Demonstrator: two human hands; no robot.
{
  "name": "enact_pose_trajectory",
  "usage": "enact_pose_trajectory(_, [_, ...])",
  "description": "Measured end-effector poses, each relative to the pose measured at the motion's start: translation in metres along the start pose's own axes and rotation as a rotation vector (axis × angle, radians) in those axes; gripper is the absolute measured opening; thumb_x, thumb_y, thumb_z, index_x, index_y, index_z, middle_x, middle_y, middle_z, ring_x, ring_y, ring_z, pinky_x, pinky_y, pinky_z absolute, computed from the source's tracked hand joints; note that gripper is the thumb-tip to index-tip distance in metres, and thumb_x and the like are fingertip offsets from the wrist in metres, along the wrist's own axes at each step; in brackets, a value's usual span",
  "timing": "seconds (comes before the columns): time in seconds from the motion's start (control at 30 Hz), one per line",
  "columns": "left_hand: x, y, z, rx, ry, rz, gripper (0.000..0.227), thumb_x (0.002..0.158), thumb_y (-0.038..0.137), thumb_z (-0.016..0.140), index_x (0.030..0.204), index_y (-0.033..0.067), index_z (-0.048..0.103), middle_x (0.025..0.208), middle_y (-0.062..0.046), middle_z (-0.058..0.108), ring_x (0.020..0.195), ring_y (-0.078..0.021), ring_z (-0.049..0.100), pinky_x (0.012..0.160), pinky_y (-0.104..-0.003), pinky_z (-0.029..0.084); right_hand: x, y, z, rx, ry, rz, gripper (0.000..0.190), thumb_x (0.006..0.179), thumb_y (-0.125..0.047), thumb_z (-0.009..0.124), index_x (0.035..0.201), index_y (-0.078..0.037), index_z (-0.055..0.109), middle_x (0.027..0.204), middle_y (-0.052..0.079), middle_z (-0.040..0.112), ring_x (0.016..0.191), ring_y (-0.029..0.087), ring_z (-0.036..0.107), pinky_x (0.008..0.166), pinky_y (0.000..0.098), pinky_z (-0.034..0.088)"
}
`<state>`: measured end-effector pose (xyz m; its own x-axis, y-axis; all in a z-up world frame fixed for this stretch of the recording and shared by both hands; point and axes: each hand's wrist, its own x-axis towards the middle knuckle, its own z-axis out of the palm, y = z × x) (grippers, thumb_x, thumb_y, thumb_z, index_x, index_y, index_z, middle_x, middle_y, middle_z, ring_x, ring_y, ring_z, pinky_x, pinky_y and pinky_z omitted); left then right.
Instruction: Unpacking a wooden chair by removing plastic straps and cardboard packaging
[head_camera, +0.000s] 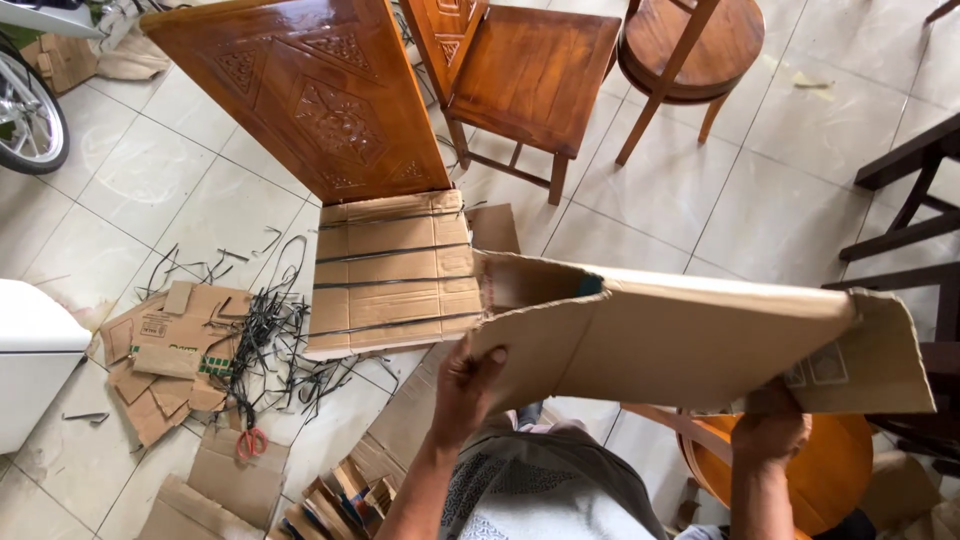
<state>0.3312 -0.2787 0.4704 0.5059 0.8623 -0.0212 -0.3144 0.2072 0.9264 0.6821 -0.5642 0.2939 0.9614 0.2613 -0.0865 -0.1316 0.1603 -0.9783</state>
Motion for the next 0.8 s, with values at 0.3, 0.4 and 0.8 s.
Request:
enact_pose_trajectory(0.3, [-0.016, -0.015, -0.017, 0.104, -0.218, 0.055, 0.005, 0.101, 0.011, 0.064, 0.099, 0.009, 0.067, 0.068, 0.001, 0.063, 0.047, -0.0073, 0.047, 0.038, -0.022, 0.039, 0.012, 0.05, -0.073, -0.628, 0.285, 0.244, 0.009, 0.095, -0.012, 0.061, 0.1, -0.01, 0.068, 0.102, 0.0, 0.071, 0.089, 0.016, 0.066, 0.074, 0.0329, 0.055])
enact_pose_trajectory(0.4, [-0.02, -0.02, -0.032, 0.008, -0.204, -0.006, 0.012, 0.098, 0.003, 0.065, 0.109, 0.0039, 0.07, 0.088, -0.005, 0.074, 0.061, -0.0096, 0.058, 0.052, -0.024, 0.048, -0.006, 0.02, -0.039, -0.181, 0.451, 0.546, 0.01, 0.102, -0.024, 0.064, 0.106, -0.016, 0.069, 0.11, -0.003, 0.072, 0.098, 0.015, 0.07, 0.08, 0.0362, 0.061])
enact_pose_trajectory(0.8, [-0.009, -0.05, -0.051, -0.186, -0.32, -0.045, 0.035, 0.098, 0.0, 0.069, 0.131, 0.0102, 0.069, 0.081, -0.004, 0.069, 0.054, -0.0083, 0.049, 0.043, -0.024, 0.039, -0.022, -0.069, 0.047, 0.109, -0.282, 0.484, 0.097, 0.086, -0.082, 0.043, 0.153, -0.011, 0.045, 0.128, 0.015, 0.051, 0.126, 0.025, 0.048, 0.11, 0.0456, 0.036])
